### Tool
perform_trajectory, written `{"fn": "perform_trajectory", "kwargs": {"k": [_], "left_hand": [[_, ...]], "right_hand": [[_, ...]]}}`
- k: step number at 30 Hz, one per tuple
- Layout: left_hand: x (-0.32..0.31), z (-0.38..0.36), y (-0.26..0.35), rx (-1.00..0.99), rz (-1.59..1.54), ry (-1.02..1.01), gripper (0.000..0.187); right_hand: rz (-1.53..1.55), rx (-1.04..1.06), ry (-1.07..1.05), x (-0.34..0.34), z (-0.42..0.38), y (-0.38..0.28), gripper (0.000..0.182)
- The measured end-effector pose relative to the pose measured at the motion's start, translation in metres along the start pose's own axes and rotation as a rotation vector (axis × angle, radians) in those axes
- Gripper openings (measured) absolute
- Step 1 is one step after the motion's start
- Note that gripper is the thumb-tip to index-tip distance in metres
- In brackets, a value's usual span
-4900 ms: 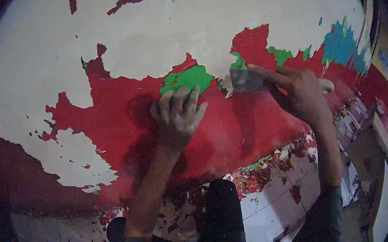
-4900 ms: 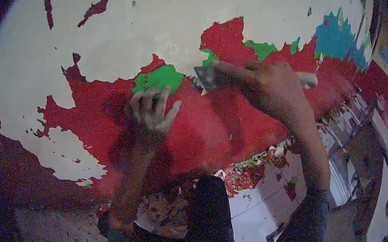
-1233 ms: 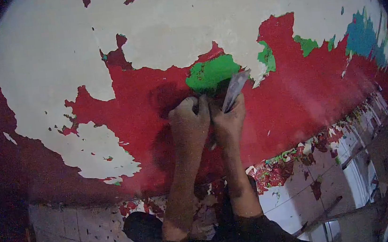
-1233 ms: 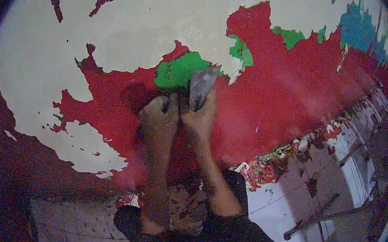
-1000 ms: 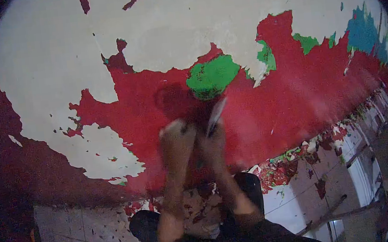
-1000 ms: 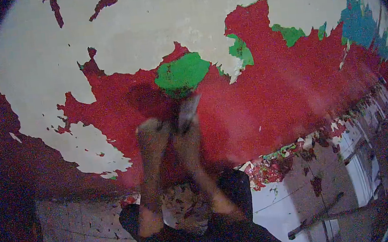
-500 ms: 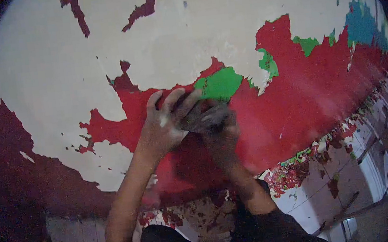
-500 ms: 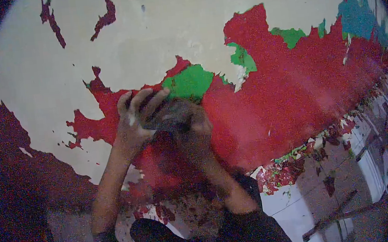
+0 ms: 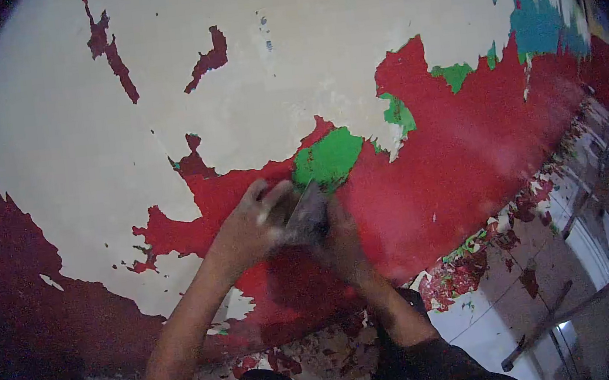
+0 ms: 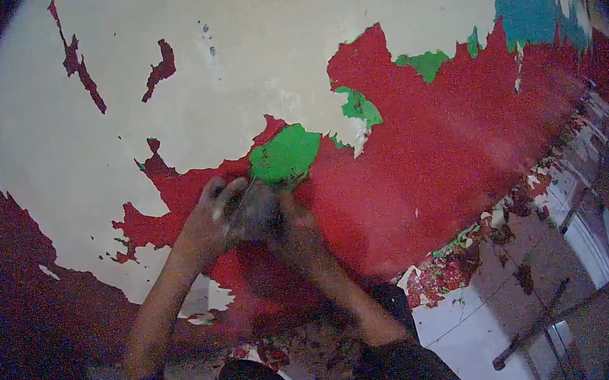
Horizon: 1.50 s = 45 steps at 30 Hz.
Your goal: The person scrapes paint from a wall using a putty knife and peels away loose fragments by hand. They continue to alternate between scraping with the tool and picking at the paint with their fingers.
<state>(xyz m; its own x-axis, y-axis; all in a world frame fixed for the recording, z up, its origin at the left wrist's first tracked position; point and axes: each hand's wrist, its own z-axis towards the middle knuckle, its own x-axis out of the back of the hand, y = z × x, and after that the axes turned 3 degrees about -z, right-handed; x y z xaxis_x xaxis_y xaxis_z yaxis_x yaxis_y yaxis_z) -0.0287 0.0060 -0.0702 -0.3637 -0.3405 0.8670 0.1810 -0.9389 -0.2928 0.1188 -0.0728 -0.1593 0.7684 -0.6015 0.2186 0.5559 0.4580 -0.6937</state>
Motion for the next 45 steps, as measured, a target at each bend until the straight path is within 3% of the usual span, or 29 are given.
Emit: {"fn": "perform_trajectory", "kwargs": {"k": [1, 3, 6, 8, 10, 12, 14, 17, 20, 23, 26, 29, 32, 35, 38, 41, 45], "left_hand": [[-0.001, -0.009, 0.002, -0.049, 0.088, -0.083, 0.045], [-0.018, -0.060, 0.035, 0.034, -0.126, -0.162, 0.040], [-0.035, -0.103, 0.058, 0.088, -0.235, -0.266, 0.033], [-0.027, -0.097, 0.062, 0.055, -0.082, -0.323, 0.029], [-0.013, -0.060, 0.053, 0.100, 0.019, 0.056, 0.024], [-0.005, -0.009, 0.048, 0.183, 0.233, 0.387, 0.021], [0.006, 0.044, 0.042, 0.227, 0.208, 0.591, 0.021], [0.005, 0.089, 0.035, 0.223, 0.263, 0.738, 0.022], [0.000, 0.099, 0.035, 0.204, 0.371, 0.740, 0.019], [-0.007, 0.098, 0.033, 0.180, 0.262, 0.751, 0.015], [-0.008, 0.104, 0.030, 0.226, 0.346, 0.724, 0.015], [0.001, 0.104, 0.034, 0.251, 0.377, 0.652, 0.011], [-0.006, 0.091, 0.021, 0.205, 0.440, 0.769, 0.006], [0.014, 0.071, 0.013, 0.470, 0.285, 0.999, 0.010], [0.020, 0.063, 0.022, 0.331, 0.292, 0.827, 0.014], [0.015, 0.081, 0.041, 0.250, 0.270, 0.718, 0.015], [0.006, 0.089, 0.026, 0.210, 0.381, 0.719, 0.025]], "right_hand": [[0.072, -0.049, -0.121, 0.002, -0.006, 0.003, 0.066], [-0.268, -0.102, -0.639, 0.006, -0.043, 0.013, 0.069], [-0.061, -0.085, -0.498, 0.005, -0.092, 0.007, 0.071], [-0.068, -0.066, -0.355, 0.004, -0.105, 0.024, 0.071], [0.025, -0.227, -0.174, 0.005, -0.094, 0.043, 0.053], [0.102, -0.188, 0.097, 0.021, -0.053, 0.026, 0.037], [0.170, -0.134, 0.363, 0.044, -0.009, 0.000, 0.025], [0.331, -0.002, 0.343, 0.069, 0.021, -0.026, 0.024], [0.118, -0.009, 0.316, 0.075, 0.033, -0.030, 0.027], [-0.009, 0.160, 0.375, 0.067, 0.047, -0.010, 0.029], [0.039, 0.083, 0.262, 0.070, 0.059, -0.019, 0.030], [-0.016, 0.143, 0.351, 0.077, 0.059, -0.031, 0.029], [0.058, 0.053, 0.364, 0.083, 0.053, -0.025, 0.029], [0.089, 0.045, 0.343, 0.087, 0.048, -0.009, 0.034], [0.239, 0.141, 0.223, 0.073, 0.051, 0.001, 0.041], [0.066, -0.049, 0.132, 0.072, 0.043, -0.007, 0.043], [0.262, -0.095, 0.204, 0.075, 0.033, -0.014, 0.040]]}}
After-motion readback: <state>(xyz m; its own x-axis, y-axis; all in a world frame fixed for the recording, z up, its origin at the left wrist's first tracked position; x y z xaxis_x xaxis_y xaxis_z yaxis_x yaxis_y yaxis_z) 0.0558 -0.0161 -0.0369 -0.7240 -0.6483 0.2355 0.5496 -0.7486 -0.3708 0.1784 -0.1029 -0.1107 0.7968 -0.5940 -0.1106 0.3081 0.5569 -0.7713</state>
